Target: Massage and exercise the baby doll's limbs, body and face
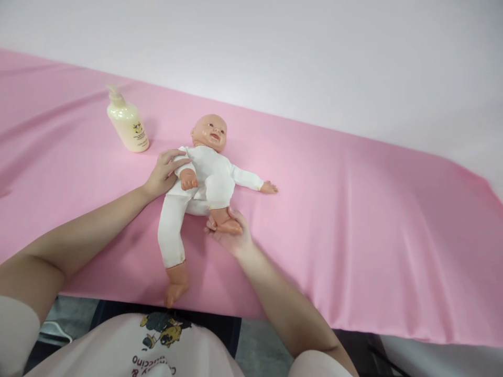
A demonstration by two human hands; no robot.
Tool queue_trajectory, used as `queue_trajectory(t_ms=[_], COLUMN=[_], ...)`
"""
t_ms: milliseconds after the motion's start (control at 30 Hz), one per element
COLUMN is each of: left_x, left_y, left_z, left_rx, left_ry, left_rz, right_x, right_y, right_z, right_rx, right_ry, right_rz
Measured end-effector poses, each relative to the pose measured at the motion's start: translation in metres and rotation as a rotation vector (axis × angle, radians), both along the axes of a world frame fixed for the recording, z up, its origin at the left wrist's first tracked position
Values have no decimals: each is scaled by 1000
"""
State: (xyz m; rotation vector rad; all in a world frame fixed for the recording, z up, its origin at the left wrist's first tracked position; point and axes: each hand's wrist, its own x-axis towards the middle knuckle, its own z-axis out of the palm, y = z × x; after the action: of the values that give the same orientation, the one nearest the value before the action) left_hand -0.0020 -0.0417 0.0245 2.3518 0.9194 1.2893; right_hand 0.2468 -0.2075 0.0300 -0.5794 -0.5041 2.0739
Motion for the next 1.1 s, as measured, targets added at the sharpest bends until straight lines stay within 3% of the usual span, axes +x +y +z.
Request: queue_trajectory(t_ms=[200,333,467,567,633,733,867,1000,1100], left_x=[-1,-3,-5,-6,-7,-8,-9,-8,-6], left_y=[1,9,23,30,32,34,35,32,25], left_z=[-1,-9,-24,-30,-31,-31,-33,-31,-26], left_rx=[-17,-135,-321,-379,-397,-409,-417,-366,-282], left_ry=[-63,-254,-497,-599,-643,-676,-715,-641,-510], left_rz=[41,61,99,137,162,178,179,154,103], right_x=[0,1,4,4,3,1,-4,-9,-6], right_y=[-5,-13,-16,-15,-14,-14,-12,-5,-5], right_z=[0,-7,-13,-12,-10,-10,-20,-32,-34], right_rx=[112,238,294,321,326,327,357,520,574], right_ry=[33,129,186,160,125,160,410,611,504], right_rz=[155,339,638,886,973,1027,996,1083,1071])
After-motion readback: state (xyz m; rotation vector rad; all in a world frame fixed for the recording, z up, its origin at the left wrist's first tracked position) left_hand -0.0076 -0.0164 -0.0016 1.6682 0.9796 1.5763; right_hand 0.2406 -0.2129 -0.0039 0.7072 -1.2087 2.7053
